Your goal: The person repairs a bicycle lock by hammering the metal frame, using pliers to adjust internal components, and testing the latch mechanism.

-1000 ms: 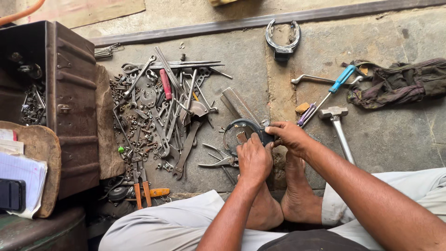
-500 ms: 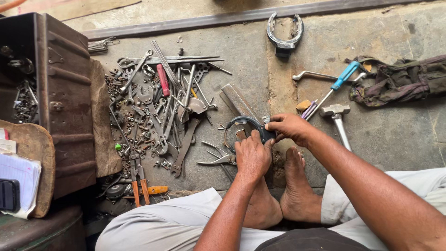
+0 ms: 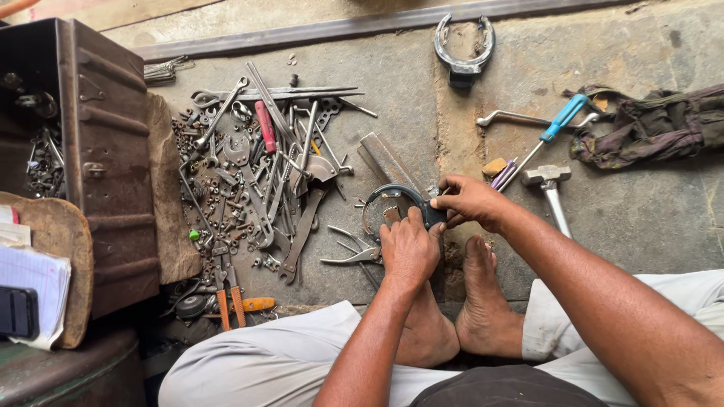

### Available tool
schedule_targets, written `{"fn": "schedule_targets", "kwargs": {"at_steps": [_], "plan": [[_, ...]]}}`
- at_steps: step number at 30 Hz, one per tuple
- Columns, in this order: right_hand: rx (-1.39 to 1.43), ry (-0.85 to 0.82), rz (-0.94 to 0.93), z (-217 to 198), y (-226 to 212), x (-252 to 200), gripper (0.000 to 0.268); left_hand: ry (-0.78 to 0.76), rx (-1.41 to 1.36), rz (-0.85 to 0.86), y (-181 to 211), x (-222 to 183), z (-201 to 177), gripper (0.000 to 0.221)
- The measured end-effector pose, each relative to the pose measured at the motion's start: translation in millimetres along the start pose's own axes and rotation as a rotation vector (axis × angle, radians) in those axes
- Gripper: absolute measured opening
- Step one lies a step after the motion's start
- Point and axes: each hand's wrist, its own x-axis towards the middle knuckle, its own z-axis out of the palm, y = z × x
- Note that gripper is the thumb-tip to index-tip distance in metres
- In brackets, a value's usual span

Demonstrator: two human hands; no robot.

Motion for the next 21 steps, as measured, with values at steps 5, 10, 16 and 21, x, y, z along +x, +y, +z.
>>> {"fn": "schedule_targets", "kwargs": {"at_steps": [5,10,16,21], "plan": [[-0.228,0.039,-0.068,-6,2,-14,0.04,-0.058,0.071,0.013,4,4,-5,0.052],[-0.821,0.785,-0.18,-76,47,-37,0.045,-0.049,0.077,0.012,4,2,-1,0.051],[-0.191,0.552,0.224,-130,112,-11,0.039,-0.09,0.04,-0.011,4,3,-4,0.054],[-0.193,0.499,-0.017,-98,68,-44,0.035,0.017,0.087,0.048,1,4,3,0.056]]}}
